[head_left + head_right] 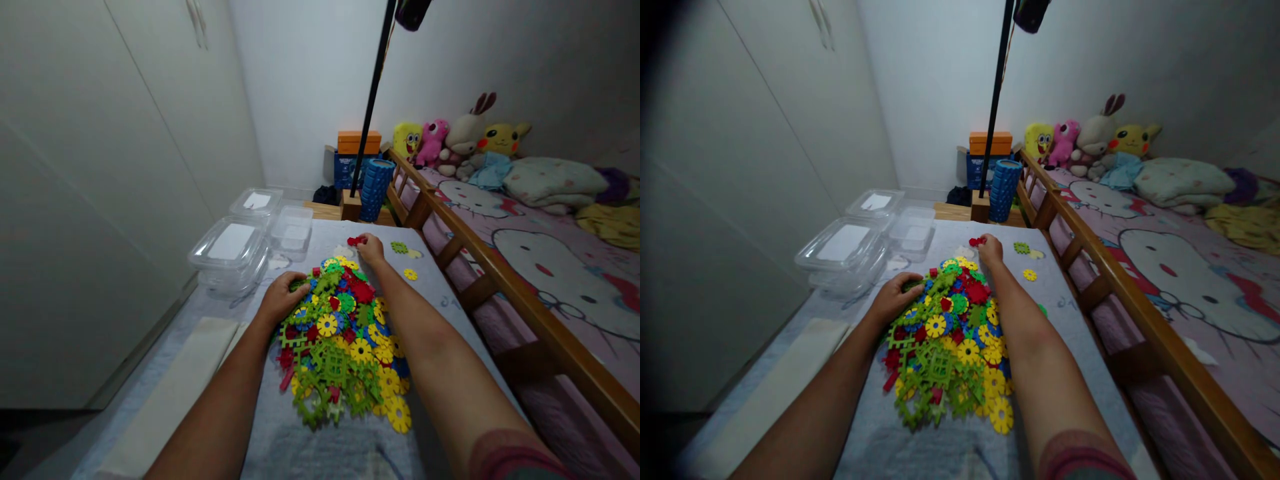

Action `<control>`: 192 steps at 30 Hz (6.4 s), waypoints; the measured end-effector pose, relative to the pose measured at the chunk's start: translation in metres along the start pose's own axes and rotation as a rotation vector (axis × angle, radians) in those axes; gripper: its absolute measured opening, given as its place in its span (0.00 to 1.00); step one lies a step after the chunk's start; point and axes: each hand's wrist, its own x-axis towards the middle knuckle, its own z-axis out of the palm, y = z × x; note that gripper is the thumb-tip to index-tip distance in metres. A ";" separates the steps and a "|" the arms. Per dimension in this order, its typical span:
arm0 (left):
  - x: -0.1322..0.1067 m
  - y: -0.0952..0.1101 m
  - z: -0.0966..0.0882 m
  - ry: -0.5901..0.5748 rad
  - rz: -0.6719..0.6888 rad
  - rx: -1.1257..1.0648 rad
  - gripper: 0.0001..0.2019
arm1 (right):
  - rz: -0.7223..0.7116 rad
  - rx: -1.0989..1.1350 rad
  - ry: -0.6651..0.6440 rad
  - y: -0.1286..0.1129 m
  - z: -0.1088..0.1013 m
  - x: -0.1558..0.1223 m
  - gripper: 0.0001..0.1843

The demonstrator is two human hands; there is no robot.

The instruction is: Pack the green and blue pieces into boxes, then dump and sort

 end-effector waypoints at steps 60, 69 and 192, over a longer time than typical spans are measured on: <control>-0.002 0.000 -0.004 0.123 -0.042 -0.055 0.25 | 0.349 0.056 0.189 0.107 -0.121 -0.064 0.05; -0.002 -0.002 -0.002 0.096 -0.050 -0.016 0.23 | 0.345 -0.046 0.223 0.110 -0.124 -0.067 0.03; 0.004 -0.006 -0.001 0.035 -0.003 0.099 0.21 | 0.544 0.696 0.244 0.075 -0.119 -0.017 0.11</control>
